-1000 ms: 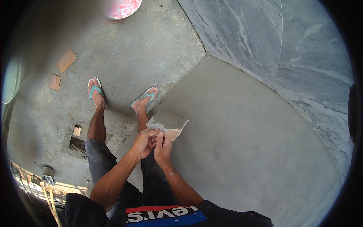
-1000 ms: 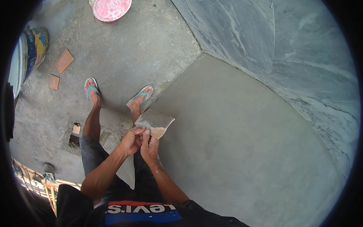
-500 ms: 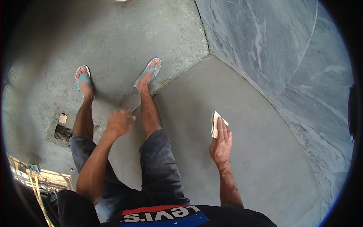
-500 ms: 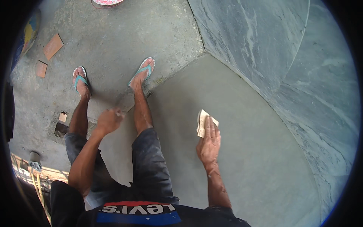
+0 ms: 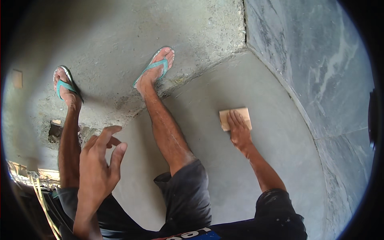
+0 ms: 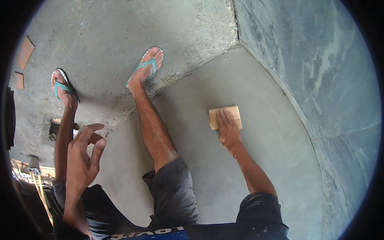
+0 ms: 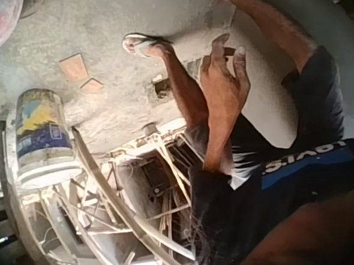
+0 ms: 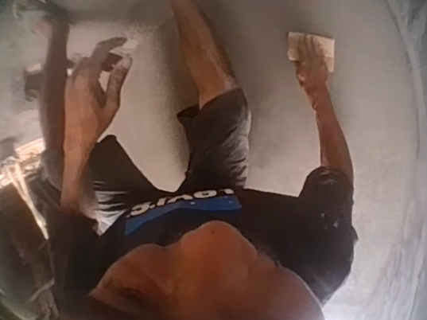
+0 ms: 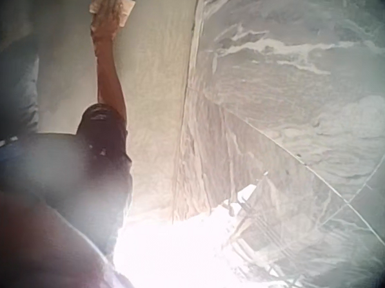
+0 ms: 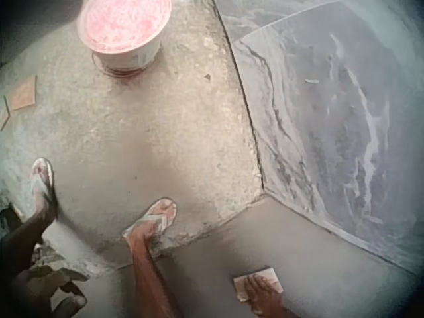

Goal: The person smooths a plastered wall by rubbing sandpaper across various sections of the surface by hand.

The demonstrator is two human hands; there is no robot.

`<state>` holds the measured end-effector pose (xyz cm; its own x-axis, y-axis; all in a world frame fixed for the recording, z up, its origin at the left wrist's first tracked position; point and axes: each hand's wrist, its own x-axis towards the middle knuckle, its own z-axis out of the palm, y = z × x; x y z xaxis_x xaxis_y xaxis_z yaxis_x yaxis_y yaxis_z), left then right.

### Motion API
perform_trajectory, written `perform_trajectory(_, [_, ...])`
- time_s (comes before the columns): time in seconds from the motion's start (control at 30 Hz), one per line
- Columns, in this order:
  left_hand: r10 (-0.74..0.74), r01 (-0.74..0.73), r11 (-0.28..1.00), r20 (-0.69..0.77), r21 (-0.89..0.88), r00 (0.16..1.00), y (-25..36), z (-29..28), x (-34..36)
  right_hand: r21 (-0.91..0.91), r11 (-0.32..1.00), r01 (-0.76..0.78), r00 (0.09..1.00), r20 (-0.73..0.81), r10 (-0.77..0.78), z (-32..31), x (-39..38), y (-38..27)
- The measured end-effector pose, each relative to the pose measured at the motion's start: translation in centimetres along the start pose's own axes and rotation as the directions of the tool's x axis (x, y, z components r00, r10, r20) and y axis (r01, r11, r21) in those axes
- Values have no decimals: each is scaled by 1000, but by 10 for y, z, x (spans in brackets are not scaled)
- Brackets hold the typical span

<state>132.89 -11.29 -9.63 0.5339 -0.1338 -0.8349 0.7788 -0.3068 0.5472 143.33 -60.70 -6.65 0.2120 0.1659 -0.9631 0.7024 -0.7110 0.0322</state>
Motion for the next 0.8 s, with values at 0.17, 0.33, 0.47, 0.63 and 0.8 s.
perform_trajectory(0.17, [-131,124,973,-21,-197,991,5,-12,8,-3,1000,3,997,-74,-3,57,173,33])
perform_trajectory(0.33, [-154,121,956,-107,-267,982,10,-9,13,-227,970,-84,996,19,90,52,244,42])
perform_trajectory(0.47, [-154,140,964,-47,-225,987,4,-9,12,51,996,74,997,-35,-72,48,120,38])
perform_trajectory(0.63, [-115,76,953,-116,-295,987,-7,-8,7,171,984,-55,993,110,36,-36,-123,-26])
perform_trajectory(0.8, [-120,97,955,-66,-279,991,1,-4,9,64,985,-161,985,72,156,-40,-139,-33])
